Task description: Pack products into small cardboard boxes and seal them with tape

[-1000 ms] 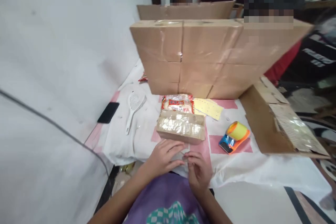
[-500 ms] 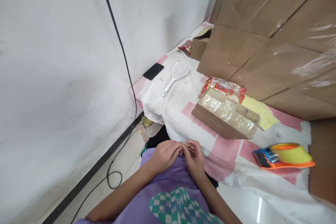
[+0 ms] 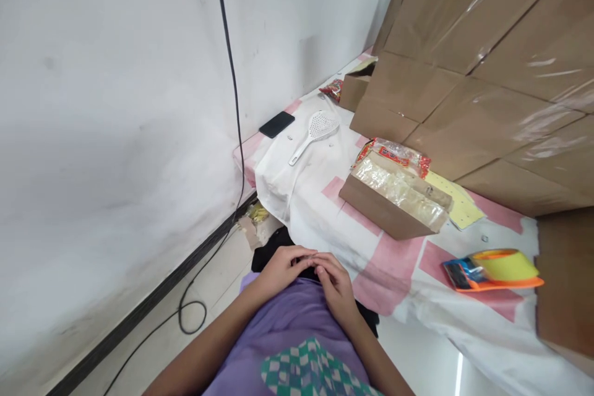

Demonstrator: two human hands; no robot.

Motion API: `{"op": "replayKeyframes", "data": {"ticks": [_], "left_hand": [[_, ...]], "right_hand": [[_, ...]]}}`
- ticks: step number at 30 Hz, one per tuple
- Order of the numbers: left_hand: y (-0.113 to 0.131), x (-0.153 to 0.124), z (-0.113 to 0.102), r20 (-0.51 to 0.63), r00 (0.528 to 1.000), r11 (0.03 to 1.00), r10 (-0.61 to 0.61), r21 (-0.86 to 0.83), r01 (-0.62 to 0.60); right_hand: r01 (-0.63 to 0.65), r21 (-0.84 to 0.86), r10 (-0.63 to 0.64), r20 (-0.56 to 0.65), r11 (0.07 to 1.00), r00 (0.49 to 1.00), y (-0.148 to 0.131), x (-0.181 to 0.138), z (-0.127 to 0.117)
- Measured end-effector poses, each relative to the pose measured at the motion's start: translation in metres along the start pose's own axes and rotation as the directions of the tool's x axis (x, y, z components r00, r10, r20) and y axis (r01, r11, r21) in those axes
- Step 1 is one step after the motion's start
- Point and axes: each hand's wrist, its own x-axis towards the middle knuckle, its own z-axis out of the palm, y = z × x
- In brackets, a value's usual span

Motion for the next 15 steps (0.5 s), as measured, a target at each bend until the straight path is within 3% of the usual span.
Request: {"op": "replayKeyframes", "data": {"ticks": [6,12,15], "left_hand": [[-0.018,-0.006,-0.005,-0.134,0.981,0.990,-0.139,-0.032,0.136],[-0.064,0.009,-0.061,-0.404,0.878,0.942,-0.255,0.102,0.320],[-0.061,0.019,-0.083,-0.451,0.849,0.892,-0.275,0.210,0.400]], "right_hand": [[-0.001,-0.083,0.004,0.039,0.997,0.999,0.015,-0.006,0.000],[-0.062,-0.020,0.061,-0.028,0.998,0.998,0.039,-0.015,0.001],[-0.060,0.021,0.062,-0.107,0.998,0.992,0.045,-0.018,0.004]]}}
